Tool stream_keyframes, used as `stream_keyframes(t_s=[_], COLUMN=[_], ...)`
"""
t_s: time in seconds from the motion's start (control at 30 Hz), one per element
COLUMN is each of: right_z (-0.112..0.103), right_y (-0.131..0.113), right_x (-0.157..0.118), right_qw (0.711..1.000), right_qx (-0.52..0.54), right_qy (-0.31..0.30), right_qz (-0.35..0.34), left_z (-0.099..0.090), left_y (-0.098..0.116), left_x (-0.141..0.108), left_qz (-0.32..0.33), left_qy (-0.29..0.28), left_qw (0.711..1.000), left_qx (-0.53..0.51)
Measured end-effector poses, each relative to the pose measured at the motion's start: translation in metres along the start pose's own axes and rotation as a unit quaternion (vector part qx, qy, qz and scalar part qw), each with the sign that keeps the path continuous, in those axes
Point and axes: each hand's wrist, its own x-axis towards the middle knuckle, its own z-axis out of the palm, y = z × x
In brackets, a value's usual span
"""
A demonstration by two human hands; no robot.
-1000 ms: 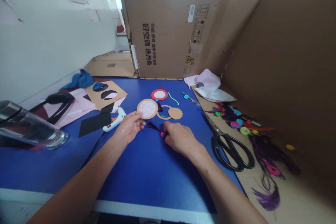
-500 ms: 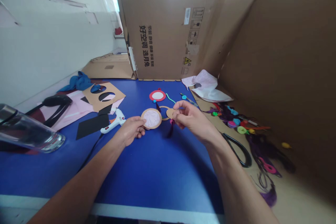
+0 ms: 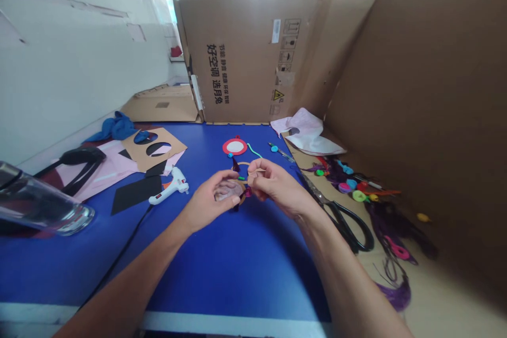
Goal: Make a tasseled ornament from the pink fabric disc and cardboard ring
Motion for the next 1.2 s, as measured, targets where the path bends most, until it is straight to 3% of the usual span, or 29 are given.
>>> stream_keyframes(t_s=[0.07,0.2,0.43,0.63,0.97,1.2], right_z=[0.005,0.01,0.011,0.001,0.012,0.006], right_y=[0.004,0.009,0.015,0.018,0.018,0.016], right_x=[0.002,0.004,0.007,0.01,0.009,0.009], right_qw=[1.0,1.0,1.0,0.992,0.985,0.974], right_qx=[0.009,0.008,-0.003,-0.111,-0.172,-0.206], right_qy=[-0.004,-0.008,0.001,0.059,0.015,0.05], right_qz=[0.0,-0.005,-0.001,-0.009,-0.013,-0.082], left_z=[0.008,0.014,0.011,0.008,0.008,0.01], left_y=[0.0,-0.001,0.004,0.002,0.002,-0.003], left_x=[0.0,0.0,-0.002,0.0,0.001,-0.001], left_qz=[-0.001,-0.048,-0.125,-0.144,-0.135,-0.091], left_qy=[-0.043,-0.038,-0.035,0.038,0.057,0.023], left_qw=[0.992,0.977,0.97,0.971,0.978,0.988], left_qx=[-0.117,-0.206,-0.204,-0.186,-0.148,-0.123])
